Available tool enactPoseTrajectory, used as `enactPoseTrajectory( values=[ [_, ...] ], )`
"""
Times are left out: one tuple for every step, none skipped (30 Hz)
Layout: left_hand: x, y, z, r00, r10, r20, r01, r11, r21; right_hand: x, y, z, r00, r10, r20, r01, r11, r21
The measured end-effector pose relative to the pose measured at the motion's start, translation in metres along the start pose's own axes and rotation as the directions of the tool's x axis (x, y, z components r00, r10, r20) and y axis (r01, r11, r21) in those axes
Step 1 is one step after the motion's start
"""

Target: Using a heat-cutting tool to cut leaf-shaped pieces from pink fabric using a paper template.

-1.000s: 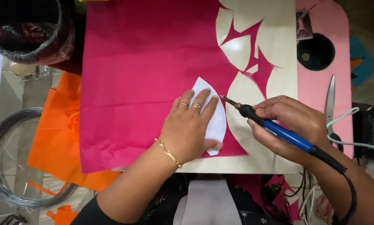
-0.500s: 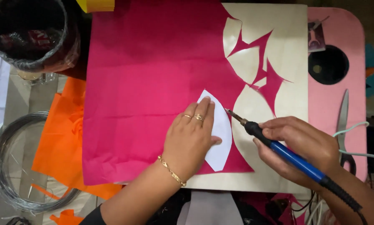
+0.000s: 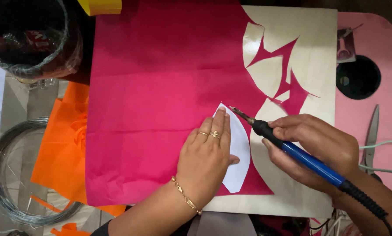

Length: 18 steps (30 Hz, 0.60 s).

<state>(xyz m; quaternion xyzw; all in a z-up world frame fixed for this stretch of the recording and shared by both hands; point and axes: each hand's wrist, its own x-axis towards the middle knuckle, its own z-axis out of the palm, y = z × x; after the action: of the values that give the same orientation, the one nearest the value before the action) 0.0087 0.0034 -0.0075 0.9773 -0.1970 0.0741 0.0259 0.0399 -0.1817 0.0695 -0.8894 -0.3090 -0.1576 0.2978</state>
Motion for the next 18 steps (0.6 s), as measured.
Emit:
enactPoseTrajectory(
  values=[
    [0.0, 0.0, 0.0, 1.0, -0.002, 0.001, 0.002, 1.0, -0.001, 0.003, -0.001, 0.001, 1.0, -0.001, 0.002, 0.001, 1.0, 0.001],
    [0.0, 0.0, 0.0, 1.0, -0.006, 0.0, 0.006, 1.0, -0.003, 0.005, -0.002, 0.003, 1.0, 0.0, -0.007, 0.0, 1.0, 0.027],
    [0.0, 0.0, 0.0, 1.0, -0.011, 0.0, 0.011, 1.0, -0.004, 0.008, -0.003, 0.004, 1.0, 0.002, -0.017, -0.001, 0.999, 0.054],
    [0.0, 0.0, 0.0, 1.0, -0.011, 0.0, 0.011, 1.0, -0.005, 0.009, -0.002, 0.005, 1.0, 0.001, -0.015, -0.001, 0.999, 0.054],
    [0.0, 0.001, 0.001, 1.0, -0.009, -0.006, 0.009, 1.0, 0.011, 0.009, -0.002, 0.006, 1.0, -0.001, -0.016, 0.002, 0.998, 0.063],
    [-0.001, 0.001, 0.001, 1.0, -0.007, -0.011, 0.007, 1.0, 0.026, 0.009, -0.001, 0.008, 1.0, -0.002, -0.016, 0.003, 0.997, 0.072],
    [0.0, 0.001, 0.0, 1.0, -0.007, -0.01, 0.008, 1.0, 0.025, 0.01, -0.001, 0.009, 1.0, -0.002, -0.014, 0.003, 0.997, 0.072],
    [0.0, 0.001, -0.001, 1.0, -0.009, -0.012, 0.009, 1.0, 0.021, 0.011, -0.001, 0.01, 1.0, -0.008, -0.019, 0.01, 0.996, 0.088],
    [0.001, 0.001, -0.002, 1.0, -0.01, -0.013, 0.01, 1.0, 0.018, 0.012, 0.0, 0.011, 1.0, -0.015, -0.023, 0.017, 0.994, 0.104],
    [0.001, 0.001, -0.003, 1.0, -0.011, -0.013, 0.011, 1.0, 0.017, 0.012, 0.0, 0.011, 1.0, -0.015, -0.022, 0.017, 0.994, 0.104],
    [0.001, 0.001, -0.003, 1.0, -0.013, -0.008, 0.013, 1.0, 0.025, 0.012, 0.001, 0.011, 1.0, -0.021, -0.018, 0.023, 0.995, 0.097],
    [0.001, 0.001, -0.003, 1.0, -0.015, -0.003, 0.015, 0.999, 0.034, 0.013, 0.001, 0.011, 0.999, -0.028, -0.014, 0.03, 0.996, 0.089],
    [0.001, 0.001, -0.003, 1.0, -0.015, -0.003, 0.015, 0.999, 0.033, 0.013, 0.001, 0.011, 1.0, -0.028, -0.013, 0.03, 0.996, 0.089],
    [0.001, 0.001, -0.003, 1.0, -0.017, -0.005, 0.017, 1.0, 0.026, 0.013, 0.0, 0.01, 1.0, -0.027, -0.007, 0.027, 0.997, 0.073],
    [0.001, 0.0, -0.002, 1.0, -0.019, -0.008, 0.019, 1.0, 0.02, 0.013, -0.001, 0.009, 1.0, -0.025, -0.001, 0.025, 0.998, 0.057],
    [0.0, 0.0, -0.002, 1.0, -0.018, -0.008, 0.018, 1.0, 0.02, 0.013, -0.001, 0.008, 1.0, -0.024, -0.001, 0.024, 0.998, 0.057],
    [0.0, 0.0, -0.001, 1.0, -0.015, -0.006, 0.015, 0.999, 0.028, 0.012, -0.001, 0.007, 1.0, -0.026, 0.005, 0.025, 0.997, 0.071],
    [0.0, 0.001, -0.001, 1.0, -0.011, -0.003, 0.011, 0.999, 0.036, 0.011, -0.001, 0.006, 1.0, -0.027, 0.011, 0.026, 0.996, 0.086]
  ],
)
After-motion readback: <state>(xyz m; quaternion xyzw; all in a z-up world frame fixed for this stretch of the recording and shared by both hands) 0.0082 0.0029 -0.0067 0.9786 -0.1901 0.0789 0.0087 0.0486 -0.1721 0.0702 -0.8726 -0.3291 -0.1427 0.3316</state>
